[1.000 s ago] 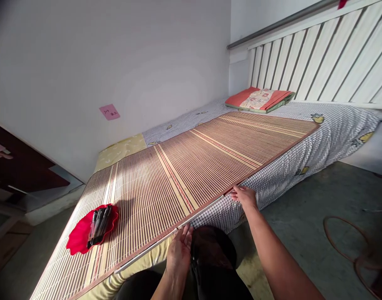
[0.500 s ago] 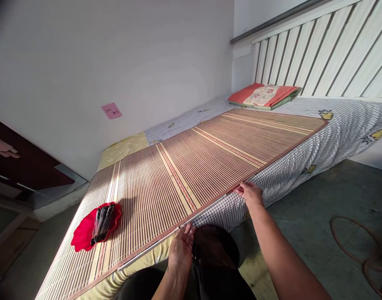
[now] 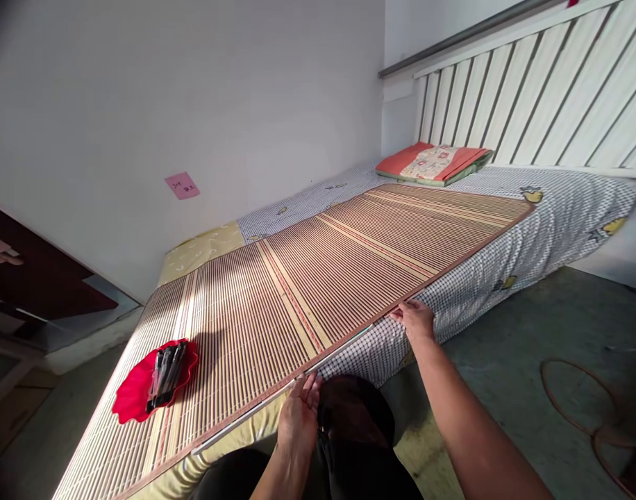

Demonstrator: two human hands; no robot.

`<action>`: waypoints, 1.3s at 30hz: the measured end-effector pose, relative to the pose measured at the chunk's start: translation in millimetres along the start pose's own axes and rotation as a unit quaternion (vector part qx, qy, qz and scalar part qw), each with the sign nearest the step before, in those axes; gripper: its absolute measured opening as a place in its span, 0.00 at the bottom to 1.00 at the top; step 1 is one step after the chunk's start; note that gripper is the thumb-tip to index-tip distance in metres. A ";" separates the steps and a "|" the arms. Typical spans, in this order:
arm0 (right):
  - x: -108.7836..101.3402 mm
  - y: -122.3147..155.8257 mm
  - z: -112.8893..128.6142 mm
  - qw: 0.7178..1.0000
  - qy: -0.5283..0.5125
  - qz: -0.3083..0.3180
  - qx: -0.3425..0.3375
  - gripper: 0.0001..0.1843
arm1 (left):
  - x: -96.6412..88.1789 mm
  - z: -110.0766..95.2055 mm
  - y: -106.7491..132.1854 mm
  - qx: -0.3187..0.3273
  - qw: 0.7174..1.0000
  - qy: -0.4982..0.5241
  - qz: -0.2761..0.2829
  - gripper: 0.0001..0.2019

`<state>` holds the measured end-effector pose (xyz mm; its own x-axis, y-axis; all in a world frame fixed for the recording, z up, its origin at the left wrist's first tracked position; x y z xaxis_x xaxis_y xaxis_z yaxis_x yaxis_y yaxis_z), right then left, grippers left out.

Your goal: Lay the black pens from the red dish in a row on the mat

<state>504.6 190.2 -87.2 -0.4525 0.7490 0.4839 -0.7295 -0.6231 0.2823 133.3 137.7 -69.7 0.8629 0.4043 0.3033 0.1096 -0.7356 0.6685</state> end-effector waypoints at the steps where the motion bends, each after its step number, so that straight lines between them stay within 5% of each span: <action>1: -1.3 0.9 1.6 1.000 0.008 -0.009 0.004 0.16 | -0.2 0.3 -0.3 0.000 1.000 0.000 0.001 0.03; 7: -9.2 16.2 12.6 0.991 0.103 0.001 0.085 0.16 | 0.9 2.2 0.4 0.009 1.000 -0.005 0.006 0.08; 11: 3.5 50.5 -6.0 0.980 0.132 0.069 0.134 0.12 | 1.5 2.5 2.8 0.017 1.000 -0.009 0.001 0.05; 18: 27.6 82.2 -29.1 0.986 0.111 0.098 0.078 0.12 | 0.8 -0.6 7.7 0.021 0.999 -0.026 0.003 0.03; 39: 24.6 87.3 -33.7 0.994 0.036 0.101 0.032 0.28 | 0.7 -1.0 7.7 0.034 0.999 -0.037 -0.015 0.04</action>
Point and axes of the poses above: each hand's wrist, its own y-axis away from the middle knuckle, its own x-axis out of the palm, z = x × y, the point moved 6 cm from there along -y, towards the middle knuckle, and after that the axes turned 10 degrees about -y, right-handed, at the moved point
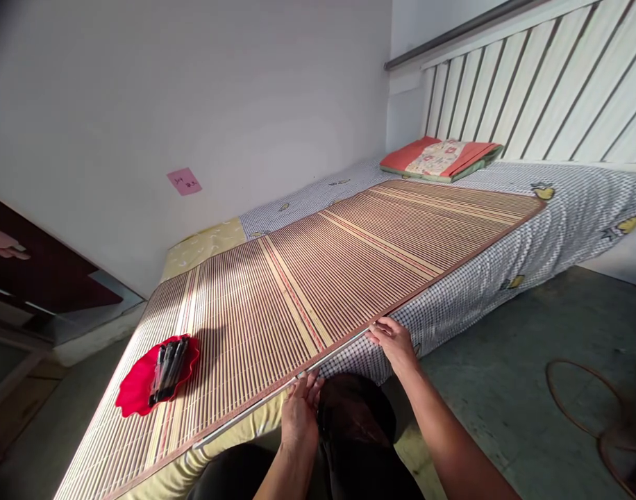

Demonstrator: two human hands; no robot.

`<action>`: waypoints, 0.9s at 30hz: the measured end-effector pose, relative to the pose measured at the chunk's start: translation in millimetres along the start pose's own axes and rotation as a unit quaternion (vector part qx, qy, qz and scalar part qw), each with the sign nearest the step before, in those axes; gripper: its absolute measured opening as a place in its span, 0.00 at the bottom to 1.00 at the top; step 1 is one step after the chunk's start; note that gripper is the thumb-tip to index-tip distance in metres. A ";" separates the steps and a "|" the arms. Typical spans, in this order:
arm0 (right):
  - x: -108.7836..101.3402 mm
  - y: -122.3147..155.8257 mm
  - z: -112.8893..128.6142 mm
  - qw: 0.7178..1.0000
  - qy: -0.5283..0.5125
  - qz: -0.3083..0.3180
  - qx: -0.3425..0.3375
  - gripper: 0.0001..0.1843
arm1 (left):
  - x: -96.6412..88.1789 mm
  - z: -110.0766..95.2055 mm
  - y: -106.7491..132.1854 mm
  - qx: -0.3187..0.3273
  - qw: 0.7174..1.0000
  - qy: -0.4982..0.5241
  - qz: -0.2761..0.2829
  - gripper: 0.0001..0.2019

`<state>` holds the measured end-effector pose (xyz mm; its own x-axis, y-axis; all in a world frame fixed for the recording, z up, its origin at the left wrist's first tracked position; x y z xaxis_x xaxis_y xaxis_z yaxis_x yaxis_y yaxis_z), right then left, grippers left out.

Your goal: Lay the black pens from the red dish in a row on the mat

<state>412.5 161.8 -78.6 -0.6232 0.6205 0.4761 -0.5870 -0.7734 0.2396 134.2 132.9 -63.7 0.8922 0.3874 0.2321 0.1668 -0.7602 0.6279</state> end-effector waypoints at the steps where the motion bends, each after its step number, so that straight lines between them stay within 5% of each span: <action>1: -0.7 -0.7 -1.0 1.000 -0.003 -0.004 -0.003 0.29 | 0.5 -0.2 -0.1 -0.001 1.000 0.000 0.000 0.04; 19: -16.7 -15.2 -2.4 0.991 -0.062 -0.115 -0.033 0.28 | 18.1 -2.3 -10.1 -0.028 0.997 -0.059 0.039 0.05; 23: -17.8 -15.0 -1.9 0.990 -0.068 -0.122 -0.034 0.28 | 5.8 4.3 -4.8 -0.030 0.994 -0.081 0.072 0.09; 25: -19.3 -14.0 -3.1 0.990 -0.065 -0.122 -0.033 0.29 | -11.7 2.9 0.6 0.017 0.985 -0.137 0.100 0.15; 27: -20.8 -11.4 -5.0 0.990 -0.065 -0.118 -0.035 0.29 | -33.3 -16.3 7.9 0.158 0.953 -0.239 0.098 0.20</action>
Point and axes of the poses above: each hand's wrist, its own y-axis away from the middle knuckle, its own x-axis out of the palm, z = x × y, the point moved 6 cm from there along -y, towards the middle knuckle, and after that the axes turned 10 degrees about -y, right-handed, at the moved point
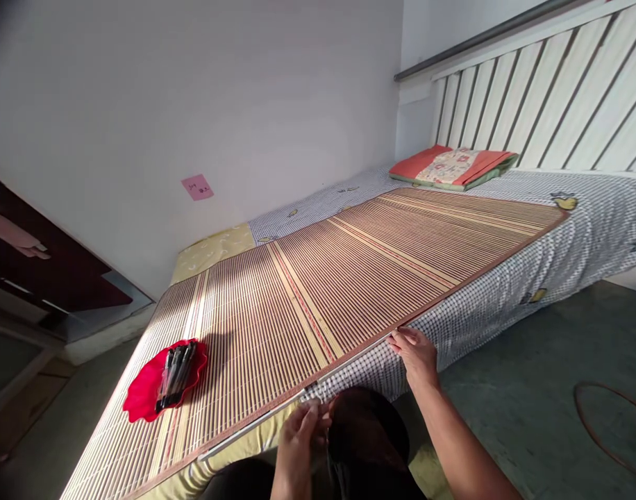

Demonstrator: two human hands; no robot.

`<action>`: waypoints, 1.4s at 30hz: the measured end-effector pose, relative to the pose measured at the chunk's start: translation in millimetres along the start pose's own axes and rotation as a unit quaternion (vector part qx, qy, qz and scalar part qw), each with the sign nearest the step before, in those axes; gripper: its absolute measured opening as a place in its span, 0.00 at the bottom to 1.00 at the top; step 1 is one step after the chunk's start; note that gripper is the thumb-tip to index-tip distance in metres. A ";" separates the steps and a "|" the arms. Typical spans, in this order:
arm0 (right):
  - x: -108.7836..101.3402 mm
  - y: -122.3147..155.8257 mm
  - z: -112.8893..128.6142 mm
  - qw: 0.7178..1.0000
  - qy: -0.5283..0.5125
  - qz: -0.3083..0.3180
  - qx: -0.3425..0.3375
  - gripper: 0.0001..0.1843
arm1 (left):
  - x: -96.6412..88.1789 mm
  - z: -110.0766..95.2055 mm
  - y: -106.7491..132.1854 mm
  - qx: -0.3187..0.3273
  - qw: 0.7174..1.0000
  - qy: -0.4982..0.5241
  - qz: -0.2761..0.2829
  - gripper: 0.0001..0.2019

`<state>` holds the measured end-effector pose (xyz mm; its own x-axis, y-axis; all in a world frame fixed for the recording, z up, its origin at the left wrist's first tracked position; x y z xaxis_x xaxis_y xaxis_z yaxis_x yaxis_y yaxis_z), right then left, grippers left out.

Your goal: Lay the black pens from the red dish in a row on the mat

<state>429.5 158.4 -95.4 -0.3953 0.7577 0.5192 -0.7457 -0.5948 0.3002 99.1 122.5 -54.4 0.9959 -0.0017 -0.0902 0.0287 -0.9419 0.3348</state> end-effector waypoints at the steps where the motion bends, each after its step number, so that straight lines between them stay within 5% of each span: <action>1: -0.7 1.9 -1.1 1.000 -0.003 0.004 0.000 0.29 | -15.2 -10.9 3.6 0.084 0.994 -0.068 -0.025 0.20; 3: -1.0 6.8 -3.7 1.000 -0.013 0.011 0.003 0.31 | -42.1 -37.9 9.6 0.237 0.946 -0.197 -0.098 0.17; 6: 2.5 14.6 -8.2 0.999 -0.020 0.019 0.023 0.32 | -50.5 -68.5 5.6 0.382 0.841 -0.367 -0.107 0.17; 10: 9.4 19.3 -11.7 0.997 0.012 0.044 0.058 0.31 | -28.3 -59.6 -14.7 0.429 0.706 -0.562 -0.045 0.31; 12: 7.3 18.6 -8.9 0.997 0.042 0.038 0.046 0.31 | -20.5 -43.9 -21.8 0.422 0.675 -0.604 -0.028 0.37; 14: 1.9 19.3 0.9 0.995 0.097 0.001 -0.016 0.31 | -17.5 -32.4 -24.8 0.413 0.683 -0.603 -0.017 0.39; 16: 5.9 26.5 16.3 0.978 0.168 -0.016 -0.119 0.28 | -18.4 -29.6 -26.3 0.397 0.719 -0.571 -0.001 0.38; 18: 31.6 42.1 28.2 0.947 0.232 0.052 -0.216 0.23 | -21.9 -36.3 -29.7 0.374 0.763 -0.527 0.025 0.35; 21: 100.7 76.5 27.5 0.876 0.297 0.240 -0.295 0.18 | -36.3 -61.8 -45.8 0.337 0.804 -0.489 0.026 0.27; 26: 219.3 118.0 -18.9 0.711 0.433 0.424 -0.357 0.28 | -74.7 -106.8 -104.3 0.231 0.760 -0.604 -0.074 0.30; 30: 269.5 120.1 -84.1 0.620 0.549 0.461 -0.319 0.30 | -78.8 -112.2 -146.5 0.137 0.729 -0.666 -0.080 0.33; 35: 285.6 121.0 -134.6 0.594 0.570 0.481 -0.300 0.29 | -54.2 -102.1 -170.0 0.145 0.717 -0.680 -0.051 0.30; 42: 291.7 103.9 -138.9 0.577 0.573 0.498 -0.301 0.40 | -58.0 -108.3 -197.4 0.164 0.711 -0.682 -0.044 0.31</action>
Point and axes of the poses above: each hand's wrist, its own y-axis away from the middle knuckle, its own x-axis out of the palm, z = x × y, the point moved 6 cm from there along -y, towards the middle knuckle, and after that the axes turned 10 degrees about -y, right-handed, at the moved point
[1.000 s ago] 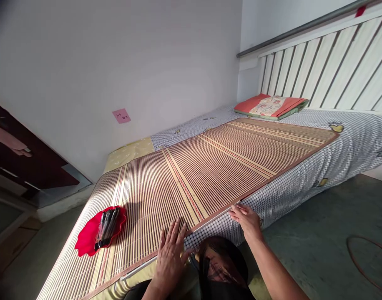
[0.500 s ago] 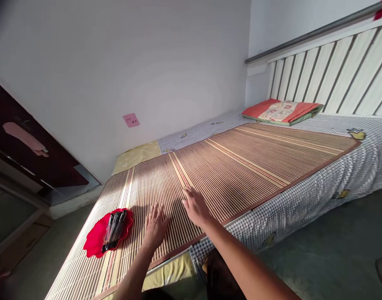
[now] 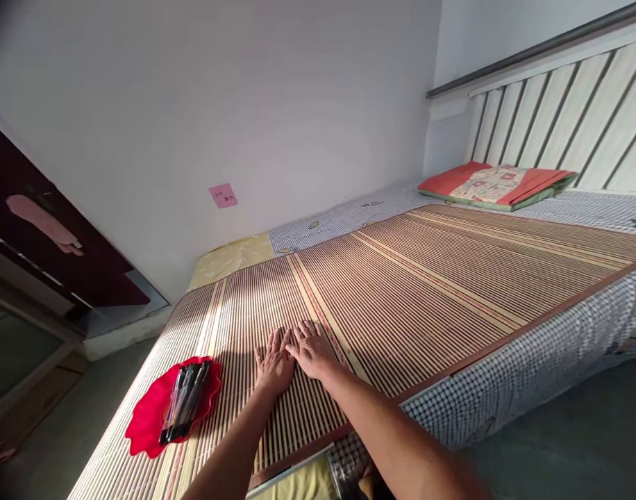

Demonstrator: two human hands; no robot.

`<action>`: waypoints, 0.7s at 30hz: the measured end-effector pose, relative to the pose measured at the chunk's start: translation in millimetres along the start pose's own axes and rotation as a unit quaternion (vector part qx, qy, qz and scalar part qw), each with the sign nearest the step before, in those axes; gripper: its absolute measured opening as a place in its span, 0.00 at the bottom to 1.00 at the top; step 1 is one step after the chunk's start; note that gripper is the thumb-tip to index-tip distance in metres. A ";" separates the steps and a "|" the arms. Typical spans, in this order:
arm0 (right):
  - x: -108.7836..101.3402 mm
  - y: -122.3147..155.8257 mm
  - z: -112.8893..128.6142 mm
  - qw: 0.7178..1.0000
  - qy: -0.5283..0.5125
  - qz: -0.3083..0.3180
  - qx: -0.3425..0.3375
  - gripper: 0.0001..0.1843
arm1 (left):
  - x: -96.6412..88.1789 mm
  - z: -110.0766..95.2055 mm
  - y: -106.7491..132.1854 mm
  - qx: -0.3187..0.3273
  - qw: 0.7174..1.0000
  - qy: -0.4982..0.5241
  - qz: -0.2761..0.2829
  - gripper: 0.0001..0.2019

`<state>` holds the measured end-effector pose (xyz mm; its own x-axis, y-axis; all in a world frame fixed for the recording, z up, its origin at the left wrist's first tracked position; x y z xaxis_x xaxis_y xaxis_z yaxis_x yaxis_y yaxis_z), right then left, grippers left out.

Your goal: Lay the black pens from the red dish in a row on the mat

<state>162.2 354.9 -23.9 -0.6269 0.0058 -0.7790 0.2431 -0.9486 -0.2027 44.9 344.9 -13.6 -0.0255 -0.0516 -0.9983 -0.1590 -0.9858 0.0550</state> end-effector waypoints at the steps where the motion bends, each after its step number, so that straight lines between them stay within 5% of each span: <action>1: -2.4 -1.0 -2.9 1.000 0.004 -0.005 -0.003 0.41 | -0.4 3.2 -3.7 -0.001 1.000 0.001 -0.002 0.32; 10: -31.0 -3.2 -53.6 0.998 0.049 -0.027 0.021 0.44 | -0.3 36.9 -11.9 -0.062 0.998 -0.003 -0.022 0.35; 21: -102.2 29.6 -168.2 0.983 0.095 -0.065 0.143 0.44 | -0.1 68.4 -1.8 -0.125 0.992 0.010 -0.031 0.36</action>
<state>358.0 379.5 -50.1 -0.4826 0.1668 -0.8598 -0.0658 -0.9858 -0.1544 -22.4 357.6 -12.4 -0.0024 0.0092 -1.0000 0.0893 -0.9960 -0.0094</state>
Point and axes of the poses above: each hand's wrist, its own y-axis away from the middle knuckle, its own x-axis out of the palm, z = x × y, the point moved 6 cm from there along -y, towards the middle knuckle, and after that the axes turned 10 degrees about -y, right-handed, at the moved point
